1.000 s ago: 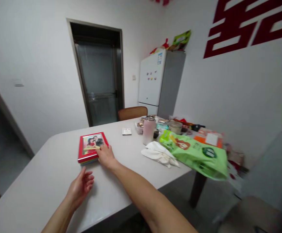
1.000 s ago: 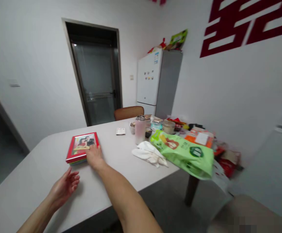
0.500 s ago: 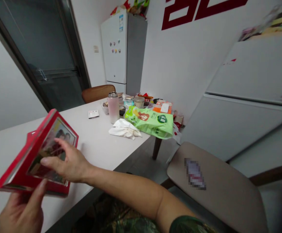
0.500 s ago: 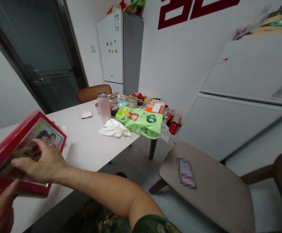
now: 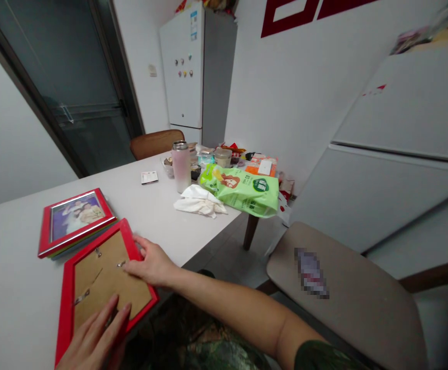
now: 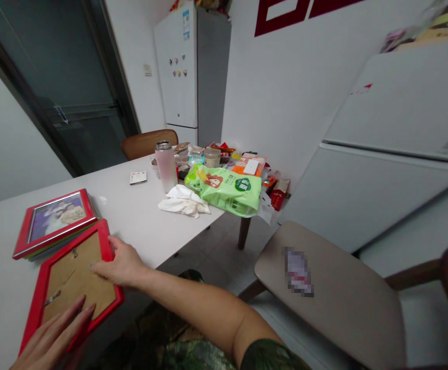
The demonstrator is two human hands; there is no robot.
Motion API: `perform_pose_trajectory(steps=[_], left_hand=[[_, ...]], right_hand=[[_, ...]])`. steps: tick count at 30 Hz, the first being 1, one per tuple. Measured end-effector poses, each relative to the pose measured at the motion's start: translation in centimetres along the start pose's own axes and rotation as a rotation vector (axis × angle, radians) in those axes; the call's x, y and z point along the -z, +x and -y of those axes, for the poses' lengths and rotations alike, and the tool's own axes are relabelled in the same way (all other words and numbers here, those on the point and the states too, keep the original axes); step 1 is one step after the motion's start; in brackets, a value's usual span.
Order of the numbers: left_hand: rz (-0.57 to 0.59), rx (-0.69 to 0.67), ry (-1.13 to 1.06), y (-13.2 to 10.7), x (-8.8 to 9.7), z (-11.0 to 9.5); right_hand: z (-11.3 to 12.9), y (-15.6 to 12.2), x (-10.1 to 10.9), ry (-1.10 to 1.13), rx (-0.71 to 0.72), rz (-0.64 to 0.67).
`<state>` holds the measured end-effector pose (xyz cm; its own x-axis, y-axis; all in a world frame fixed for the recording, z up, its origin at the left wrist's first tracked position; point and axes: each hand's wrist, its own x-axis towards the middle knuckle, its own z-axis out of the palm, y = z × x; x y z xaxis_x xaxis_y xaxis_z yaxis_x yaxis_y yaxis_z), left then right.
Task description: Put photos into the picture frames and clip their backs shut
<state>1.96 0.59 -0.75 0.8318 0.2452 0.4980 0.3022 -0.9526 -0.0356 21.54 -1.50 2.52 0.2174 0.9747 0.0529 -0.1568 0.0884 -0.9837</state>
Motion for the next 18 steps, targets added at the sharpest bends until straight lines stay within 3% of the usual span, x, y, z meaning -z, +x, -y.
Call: perform_pose_trajectory(steps=[4, 6, 9, 12, 18], left_hand=[[0.053, 0.016, 0.04, 0.0, -1.0, -0.2], [0.07, 0.015, 0.009, -0.2, -1.5, 0.2], [0.088, 0.007, -0.039, -0.2, -2.2, 0.9], [0.059, 0.007, -0.079, -0.1, -1.7, 1.0], [0.025, 0.305, -0.031, -1.8, 1.1, 1.3]], right_hand=[[-0.5, 0.5, 0.7, -0.755, 0.094, -0.04], [-0.7, 0.5, 0.9, -0.957, 0.109, -0.051], [-1.0, 0.5, 0.8, -1.069, 0.141, -0.078], [-0.9, 0.7, 0.7, -1.124, 0.233, -0.071], [-0.9, 0.5, 1.0, -1.047, 0.336, 0.055]])
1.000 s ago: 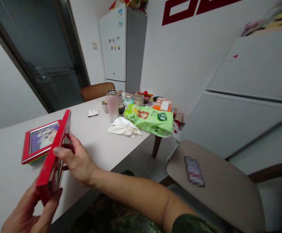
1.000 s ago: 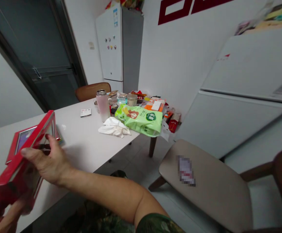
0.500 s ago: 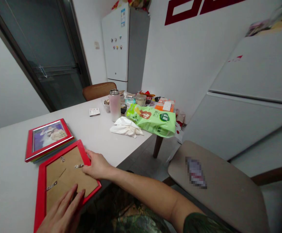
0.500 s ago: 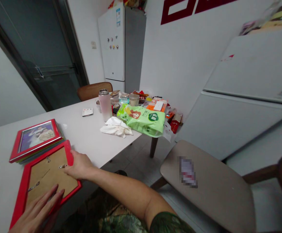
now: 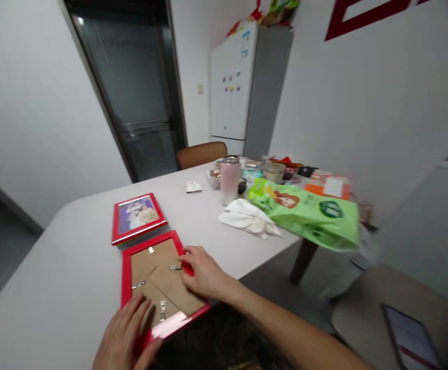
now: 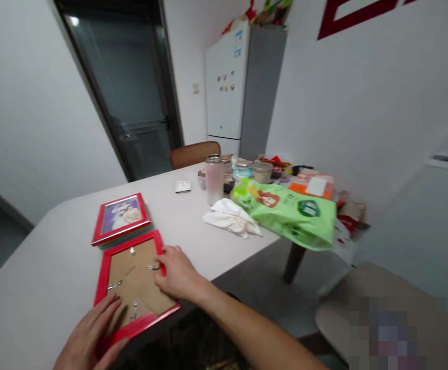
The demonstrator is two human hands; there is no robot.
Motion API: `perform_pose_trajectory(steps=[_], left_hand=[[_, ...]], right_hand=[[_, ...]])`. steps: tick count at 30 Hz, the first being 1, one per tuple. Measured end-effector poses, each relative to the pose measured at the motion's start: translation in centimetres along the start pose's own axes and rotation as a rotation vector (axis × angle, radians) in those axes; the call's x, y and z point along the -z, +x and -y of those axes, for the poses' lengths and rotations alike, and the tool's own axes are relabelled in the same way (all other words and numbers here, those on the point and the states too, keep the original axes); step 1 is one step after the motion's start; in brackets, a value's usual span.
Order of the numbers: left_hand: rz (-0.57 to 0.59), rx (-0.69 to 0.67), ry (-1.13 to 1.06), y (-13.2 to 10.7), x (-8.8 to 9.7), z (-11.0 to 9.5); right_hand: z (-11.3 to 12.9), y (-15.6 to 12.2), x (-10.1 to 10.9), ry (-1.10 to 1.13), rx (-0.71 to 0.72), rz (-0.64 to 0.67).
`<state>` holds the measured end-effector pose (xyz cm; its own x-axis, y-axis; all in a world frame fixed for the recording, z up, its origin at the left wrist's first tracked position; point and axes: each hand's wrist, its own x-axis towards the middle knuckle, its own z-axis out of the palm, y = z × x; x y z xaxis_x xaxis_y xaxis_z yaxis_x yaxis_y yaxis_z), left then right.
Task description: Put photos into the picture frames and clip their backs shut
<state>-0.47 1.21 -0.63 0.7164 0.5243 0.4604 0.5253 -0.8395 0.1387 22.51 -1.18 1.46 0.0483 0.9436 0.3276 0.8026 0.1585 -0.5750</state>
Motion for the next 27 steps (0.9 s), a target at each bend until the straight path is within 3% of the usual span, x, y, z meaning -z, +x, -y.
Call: perform_pose_trajectory(steps=[4, 9, 15, 18, 22, 27], left_hand=[[0.033, 0.086, -0.012, -1.4, 0.3, 0.5], [0.041, 0.058, -0.12, -1.9, 0.4, -0.1], [0.17, 0.106, -0.224, -1.7, 1.6, -0.5], [0.174, 0.169, -0.279, -1.8, 1.8, -0.8], [0.179, 0.232, -0.326, -1.9, 1.7, -1.2], [0.21, 0.28, -0.35, -1.8, 2.1, -1.6]], right_hand=[[-0.7, 0.3, -0.7, 0.027, 0.0, 0.076], [0.2, 1.9, -1.0, -0.099, -0.043, 0.167], [1.1, 3.2, -1.2, -0.269, -0.077, 0.186], [2.0, 2.4, -1.1, -0.258, 0.08, 0.211], [3.5, 0.9, -1.0, -0.056, 0.364, 0.49], [4.7, 0.6, -1.5, -0.026, 0.355, 0.496]])
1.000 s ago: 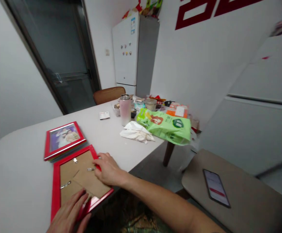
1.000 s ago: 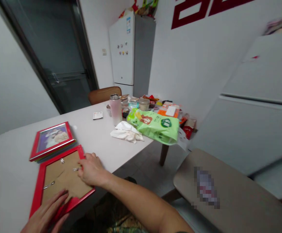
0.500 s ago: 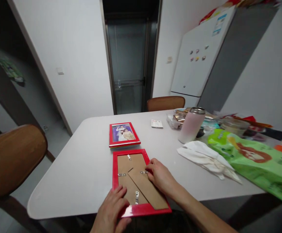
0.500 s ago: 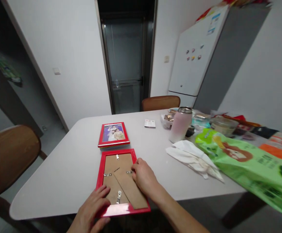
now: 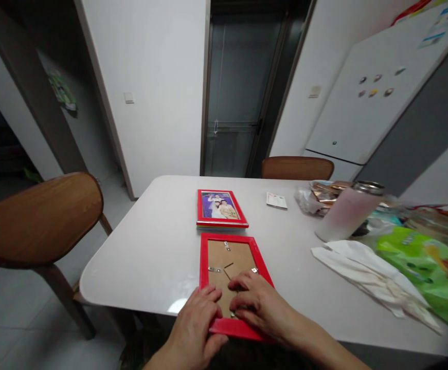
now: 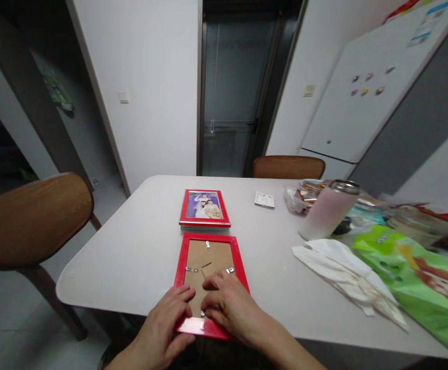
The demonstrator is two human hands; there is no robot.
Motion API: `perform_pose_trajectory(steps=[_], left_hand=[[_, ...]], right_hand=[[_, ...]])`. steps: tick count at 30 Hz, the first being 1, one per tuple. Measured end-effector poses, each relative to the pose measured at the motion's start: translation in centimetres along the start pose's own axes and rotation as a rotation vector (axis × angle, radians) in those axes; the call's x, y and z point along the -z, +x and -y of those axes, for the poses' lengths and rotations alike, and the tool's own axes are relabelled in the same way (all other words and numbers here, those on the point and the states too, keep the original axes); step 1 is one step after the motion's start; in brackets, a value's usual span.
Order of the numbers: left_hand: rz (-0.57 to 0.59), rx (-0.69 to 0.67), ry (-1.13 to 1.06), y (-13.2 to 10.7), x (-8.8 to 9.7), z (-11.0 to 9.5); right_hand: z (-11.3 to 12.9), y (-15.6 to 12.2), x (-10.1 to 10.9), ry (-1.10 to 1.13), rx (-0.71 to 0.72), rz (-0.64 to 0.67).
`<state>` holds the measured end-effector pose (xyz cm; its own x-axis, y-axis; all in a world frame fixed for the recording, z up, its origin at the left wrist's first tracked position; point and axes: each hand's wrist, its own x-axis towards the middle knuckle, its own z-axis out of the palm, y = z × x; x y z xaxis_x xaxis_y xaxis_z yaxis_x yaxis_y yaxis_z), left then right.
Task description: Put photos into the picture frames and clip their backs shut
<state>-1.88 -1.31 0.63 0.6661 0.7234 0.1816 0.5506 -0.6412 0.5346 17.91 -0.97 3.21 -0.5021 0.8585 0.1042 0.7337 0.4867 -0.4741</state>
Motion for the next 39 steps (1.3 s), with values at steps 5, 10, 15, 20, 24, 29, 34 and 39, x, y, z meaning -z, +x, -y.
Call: perform_pose_trajectory(steps=[5, 10, 15, 20, 24, 29, 34, 39], left_hand=[[-0.001, -0.009, -0.003, 0.0, 0.3, -0.3], [-0.04, -0.036, 0.013, 0.0, -0.3, 0.4], [-0.055, -0.098, 0.033, 0.2, -0.9, 1.4], [-0.095, -0.149, -0.003, 0.3, -1.2, 2.2], [-0.095, -0.132, -0.013, 0.4, -1.3, 2.3], [-0.034, -0.08, -0.009, 0.6, -0.9, 1.6], [-0.015, -0.065, 0.002, 0.5, -0.7, 1.0], [-0.104, -0.1, -0.03, 0.0, -1.8, 1.8]], right_hand=[[-0.3, 2.6, -0.2, 0.104, -0.032, -0.082], [-0.7, 6.5, -2.1, -0.037, -0.123, -0.208], [-1.5, 7.5, -3.1, -0.126, -0.171, -0.259], [-4.1, 7.7, -1.7, -0.252, -0.342, -0.338], [-5.3, 8.2, -1.4, -0.276, -0.375, -0.339], [-4.1, 7.0, -0.6, -0.259, -0.353, -0.315], [-2.1, 2.5, 0.2, -0.172, -0.365, -0.188], [-1.3, 0.8, -0.2, -0.083, -0.384, -0.193]])
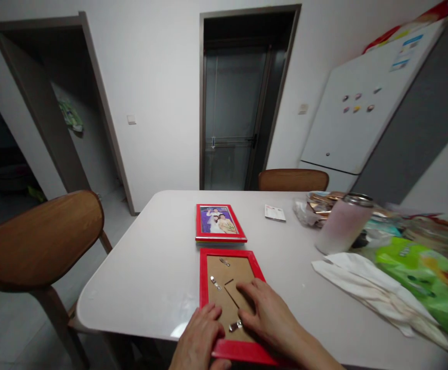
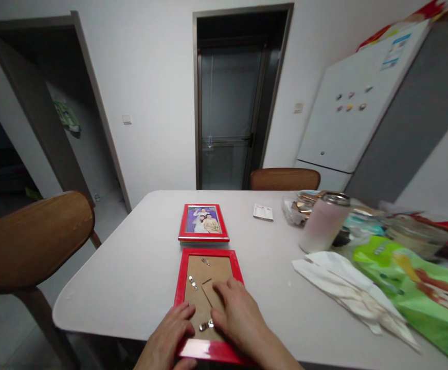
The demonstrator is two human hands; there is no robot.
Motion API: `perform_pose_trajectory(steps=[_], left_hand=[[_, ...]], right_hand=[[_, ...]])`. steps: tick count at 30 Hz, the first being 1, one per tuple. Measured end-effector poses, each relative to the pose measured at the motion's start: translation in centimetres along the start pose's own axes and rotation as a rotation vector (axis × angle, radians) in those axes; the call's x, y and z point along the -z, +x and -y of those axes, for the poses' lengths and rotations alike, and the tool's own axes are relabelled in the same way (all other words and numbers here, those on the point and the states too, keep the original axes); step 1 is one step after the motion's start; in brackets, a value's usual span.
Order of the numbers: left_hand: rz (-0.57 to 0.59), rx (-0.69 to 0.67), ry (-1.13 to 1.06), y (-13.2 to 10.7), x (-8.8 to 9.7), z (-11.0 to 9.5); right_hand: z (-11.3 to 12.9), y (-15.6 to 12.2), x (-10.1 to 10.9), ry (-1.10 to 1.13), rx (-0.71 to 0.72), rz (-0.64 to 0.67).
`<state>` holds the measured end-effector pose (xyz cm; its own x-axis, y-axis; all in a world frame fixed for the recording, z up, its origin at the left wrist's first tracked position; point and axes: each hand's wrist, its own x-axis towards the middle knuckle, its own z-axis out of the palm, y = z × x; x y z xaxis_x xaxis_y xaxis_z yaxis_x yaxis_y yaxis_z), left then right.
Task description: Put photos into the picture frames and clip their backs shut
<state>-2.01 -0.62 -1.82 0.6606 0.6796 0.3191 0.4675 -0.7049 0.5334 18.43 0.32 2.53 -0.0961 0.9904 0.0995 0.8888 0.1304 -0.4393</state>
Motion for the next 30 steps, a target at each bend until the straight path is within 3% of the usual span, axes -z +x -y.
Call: perform_pose_trajectory(steps=[4, 11, 13, 15, 19, 22, 27, 30], left_hand=[[-0.122, 0.024, -0.186, 0.3, 0.0, 0.0], [-0.453, 0.455, -0.855, 2.9, 3.1, -1.9], [-0.485, 0.542, -1.006, 2.7, 4.4, -1.1], [-0.489, 0.629, -1.041, 1.8, 5.8, 0.3], [-0.477, 0.784, -0.91, -0.6, 7.9, 3.2], [-0.452, 0.798, -0.725, -1.7, 8.6, 4.8], [-0.438, 0.661, -0.036, -1.6, 8.7, 5.7], [-0.466, 0.517, 0.137, -0.6, 7.2, 3.7]], right_hand=[[0.4, 0.7, 1.2, 0.014, 0.01, -0.041], [4.3, 0.4, 3.3, 0.178, 0.141, -0.077], [3.9, 0.4, 3.4, 0.235, 0.146, -0.083], [2.2, 0.4, 3.1, 0.184, 0.062, -0.132], [-2.6, 0.5, 1.9, -0.041, -0.182, -0.152], [-4.3, 0.6, 1.0, -0.068, -0.225, -0.106], [-4.5, 1.2, 0.9, 0.028, -0.269, -0.124], [-4.0, 1.0, 1.6, 0.351, -0.37, -0.091]])
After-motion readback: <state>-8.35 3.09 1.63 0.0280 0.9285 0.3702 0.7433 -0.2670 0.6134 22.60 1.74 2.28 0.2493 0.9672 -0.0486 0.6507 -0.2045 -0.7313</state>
